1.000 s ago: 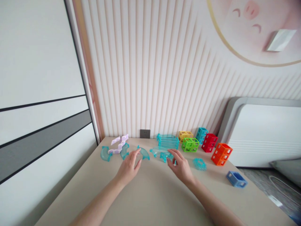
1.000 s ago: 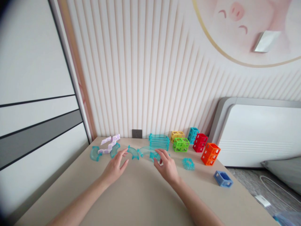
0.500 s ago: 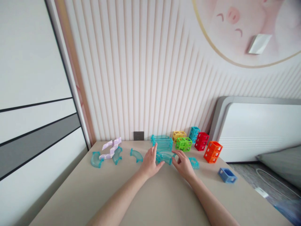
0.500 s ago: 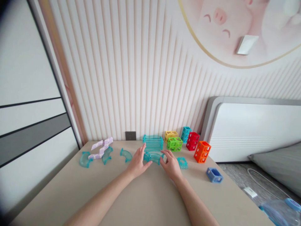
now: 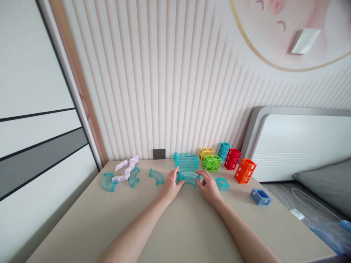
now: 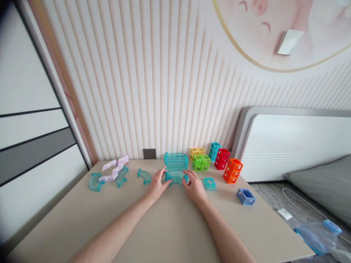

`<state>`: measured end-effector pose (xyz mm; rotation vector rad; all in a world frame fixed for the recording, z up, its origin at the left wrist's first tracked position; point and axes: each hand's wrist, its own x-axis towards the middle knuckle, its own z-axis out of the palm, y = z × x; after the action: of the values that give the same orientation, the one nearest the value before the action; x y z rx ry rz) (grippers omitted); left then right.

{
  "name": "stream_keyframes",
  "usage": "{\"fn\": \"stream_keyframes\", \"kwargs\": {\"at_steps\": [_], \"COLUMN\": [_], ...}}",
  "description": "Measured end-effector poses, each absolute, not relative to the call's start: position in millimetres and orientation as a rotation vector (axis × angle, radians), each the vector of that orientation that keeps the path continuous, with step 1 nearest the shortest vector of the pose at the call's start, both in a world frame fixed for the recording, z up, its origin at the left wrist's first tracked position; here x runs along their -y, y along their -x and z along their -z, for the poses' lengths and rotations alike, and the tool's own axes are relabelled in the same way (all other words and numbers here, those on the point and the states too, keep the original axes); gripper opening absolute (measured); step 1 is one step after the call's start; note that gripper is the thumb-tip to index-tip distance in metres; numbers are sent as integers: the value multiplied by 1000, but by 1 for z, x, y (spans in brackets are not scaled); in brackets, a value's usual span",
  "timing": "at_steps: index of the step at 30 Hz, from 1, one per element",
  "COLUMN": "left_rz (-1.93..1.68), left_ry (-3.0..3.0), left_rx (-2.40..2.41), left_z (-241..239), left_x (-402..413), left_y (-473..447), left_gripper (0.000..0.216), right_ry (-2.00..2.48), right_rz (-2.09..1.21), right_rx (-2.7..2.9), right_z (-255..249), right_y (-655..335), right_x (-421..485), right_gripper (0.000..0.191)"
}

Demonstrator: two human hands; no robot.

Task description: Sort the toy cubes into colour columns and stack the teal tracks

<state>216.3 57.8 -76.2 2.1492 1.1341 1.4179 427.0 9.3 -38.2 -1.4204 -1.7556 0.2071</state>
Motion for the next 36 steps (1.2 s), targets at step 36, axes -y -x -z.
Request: {"fn": "stream_keyframes", "kwargs": {"at_steps": [36], "left_rz": [-1203], "left_ry": [-2073], "left_rx": [-1339], "left_z": [88], "left_x": [-58], "left_y": [-221], "left_gripper": [66], "right_ry": [1577], "right_rz": [-258], "right_rx": [1573], "right_z": [54], "right_y": [-429], "right_x": [-13], "right_gripper": [61]}}
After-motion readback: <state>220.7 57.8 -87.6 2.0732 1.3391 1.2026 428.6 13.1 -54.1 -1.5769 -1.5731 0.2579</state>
